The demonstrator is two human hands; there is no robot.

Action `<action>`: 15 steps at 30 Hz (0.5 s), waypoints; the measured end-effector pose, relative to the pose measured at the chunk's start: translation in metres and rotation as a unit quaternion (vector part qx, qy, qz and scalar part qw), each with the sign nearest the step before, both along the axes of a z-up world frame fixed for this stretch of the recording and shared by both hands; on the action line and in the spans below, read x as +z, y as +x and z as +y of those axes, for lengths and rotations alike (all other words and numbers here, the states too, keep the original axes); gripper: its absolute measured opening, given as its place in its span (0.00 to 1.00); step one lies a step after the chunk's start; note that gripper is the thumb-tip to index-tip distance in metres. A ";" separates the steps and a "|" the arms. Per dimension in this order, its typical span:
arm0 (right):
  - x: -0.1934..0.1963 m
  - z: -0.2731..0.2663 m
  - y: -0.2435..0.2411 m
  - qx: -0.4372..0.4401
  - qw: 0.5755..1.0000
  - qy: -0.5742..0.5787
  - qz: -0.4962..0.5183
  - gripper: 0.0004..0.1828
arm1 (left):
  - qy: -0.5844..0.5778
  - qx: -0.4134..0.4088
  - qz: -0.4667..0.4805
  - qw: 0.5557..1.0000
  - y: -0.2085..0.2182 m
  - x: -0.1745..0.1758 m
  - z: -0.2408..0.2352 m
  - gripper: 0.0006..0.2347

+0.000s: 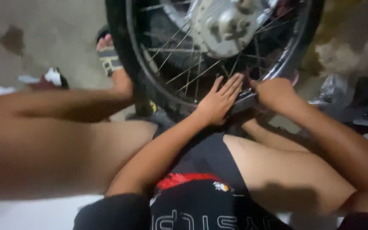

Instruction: Disassembling the spokes of a motorcycle wheel and placing them into a plastic basin using a hand tool

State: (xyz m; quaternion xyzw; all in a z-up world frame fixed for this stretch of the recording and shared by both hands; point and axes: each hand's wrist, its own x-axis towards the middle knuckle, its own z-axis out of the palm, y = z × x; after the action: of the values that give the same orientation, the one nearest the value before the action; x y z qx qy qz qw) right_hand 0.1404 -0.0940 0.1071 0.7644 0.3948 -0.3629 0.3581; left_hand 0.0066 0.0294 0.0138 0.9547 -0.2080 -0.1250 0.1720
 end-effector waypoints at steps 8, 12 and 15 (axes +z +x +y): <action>0.000 -0.011 0.002 -0.024 1.000 -0.002 0.006 0.22 | -0.029 0.006 -0.009 1.000 -0.005 -0.011 -0.006 0.55; 0.024 0.018 0.005 -0.052 0.999 0.000 0.006 0.19 | -0.035 0.007 0.013 0.999 0.003 -0.004 -0.002 0.54; 0.001 -0.006 0.006 -0.071 0.997 -0.002 0.022 0.21 | -0.088 0.012 0.032 0.996 -0.001 -0.008 -0.004 0.44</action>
State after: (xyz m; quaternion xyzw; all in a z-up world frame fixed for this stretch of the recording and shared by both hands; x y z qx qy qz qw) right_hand 0.1462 -0.1005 0.1081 0.7816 0.3463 -0.4053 0.3238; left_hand 0.0051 0.0257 0.0059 0.9338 -0.2015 -0.1348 0.2630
